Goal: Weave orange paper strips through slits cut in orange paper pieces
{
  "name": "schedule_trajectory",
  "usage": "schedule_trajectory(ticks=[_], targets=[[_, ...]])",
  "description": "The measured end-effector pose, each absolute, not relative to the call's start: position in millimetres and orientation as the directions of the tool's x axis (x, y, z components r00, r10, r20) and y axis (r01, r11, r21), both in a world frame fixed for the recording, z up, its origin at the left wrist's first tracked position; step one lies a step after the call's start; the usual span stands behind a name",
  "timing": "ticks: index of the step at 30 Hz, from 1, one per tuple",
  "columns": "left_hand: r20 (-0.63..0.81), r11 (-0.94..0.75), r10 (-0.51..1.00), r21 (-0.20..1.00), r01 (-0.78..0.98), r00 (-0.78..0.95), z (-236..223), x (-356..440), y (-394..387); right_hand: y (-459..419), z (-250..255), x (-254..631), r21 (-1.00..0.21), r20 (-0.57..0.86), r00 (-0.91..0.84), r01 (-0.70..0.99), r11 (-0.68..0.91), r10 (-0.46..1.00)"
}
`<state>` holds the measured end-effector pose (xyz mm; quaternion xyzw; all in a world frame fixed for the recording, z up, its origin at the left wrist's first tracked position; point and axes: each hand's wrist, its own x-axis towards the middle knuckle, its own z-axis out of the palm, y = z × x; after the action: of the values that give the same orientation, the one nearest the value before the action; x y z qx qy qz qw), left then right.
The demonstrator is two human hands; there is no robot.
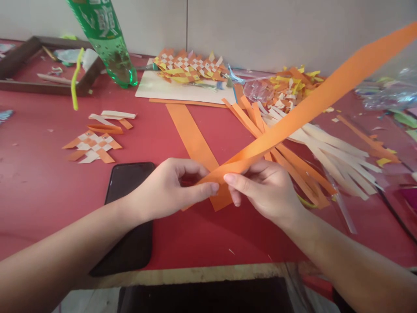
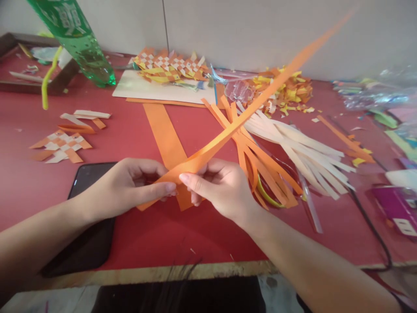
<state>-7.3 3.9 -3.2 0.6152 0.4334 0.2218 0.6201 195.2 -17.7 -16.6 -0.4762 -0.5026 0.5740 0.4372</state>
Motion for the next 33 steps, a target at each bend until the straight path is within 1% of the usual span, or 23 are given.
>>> schedule_trajectory(ticks=[2,6,9,12,14,16,19,21,23,24,25,26,28,30,33], targets=[[-0.244,0.071,0.8,0.946,0.317,0.548,-3,-7,3,-19,-14,193,-0.994,-0.112,-0.216,0.024,-0.109,0.97],[-0.232,0.039,0.789,0.943,0.33,0.569,-2,-6,3,-20,-10,191,-0.993,-0.112,-0.26,0.061,-0.099,0.959],[-0.237,0.043,0.812,0.936,0.349,0.533,0,-6,4,-20,-11,192,-0.994,-0.105,-0.216,0.048,-0.096,0.971],[-0.266,0.117,0.849,0.937,0.329,0.456,1,-7,5,-17,-14,195,-0.995,-0.093,-0.116,-0.034,-0.098,0.989],[-0.301,0.208,0.856,0.945,0.251,0.421,0,-9,7,-13,-14,200,-0.993,-0.064,-0.028,-0.093,-0.067,0.998],[-0.329,0.303,0.859,0.944,0.128,0.392,-3,-10,8,-7,-11,205,-0.993,-0.029,0.074,-0.119,-0.02,0.997],[-0.335,0.373,0.885,0.926,-0.061,0.322,-7,-11,10,1,-7,213,-0.992,0.013,0.211,-0.122,0.039,0.977],[-0.295,0.337,0.926,0.927,-0.166,0.234,-8,-10,10,3,-6,216,-0.991,0.028,0.235,-0.123,0.059,0.971],[-0.189,0.212,0.975,0.953,-0.217,0.12,-7,-8,8,0,-9,215,-0.991,0.033,0.175,-0.124,0.056,0.984],[-0.132,0.147,0.987,0.969,-0.199,0.086,-5,-6,6,-2,-11,213,-0.992,0.03,0.114,-0.12,0.044,0.993],[-0.082,0.095,0.993,0.983,-0.16,0.09,-4,-5,4,-5,-13,211,-0.994,0.023,0.039,-0.109,0.027,0.999],[-0.057,0.071,0.989,0.992,-0.1,0.137,-3,-4,2,-8,-14,208,-0.996,0.013,-0.035,-0.091,0.009,0.999],[-0.071,0.068,0.953,0.997,0.019,0.294,-3,-3,-1,-14,-16,204,-0.999,-0.017,-0.164,-0.037,-0.023,0.986],[-0.102,0.06,0.914,0.991,0.118,0.392,-4,-2,-4,-18,-17,200,-0.999,-0.035,-0.228,0.013,-0.034,0.973],[-0.131,0.045,0.903,0.976,0.214,0.409,-7,-3,-6,-19,-17,200,-0.999,-0.032,-0.228,0.016,-0.029,0.973]])
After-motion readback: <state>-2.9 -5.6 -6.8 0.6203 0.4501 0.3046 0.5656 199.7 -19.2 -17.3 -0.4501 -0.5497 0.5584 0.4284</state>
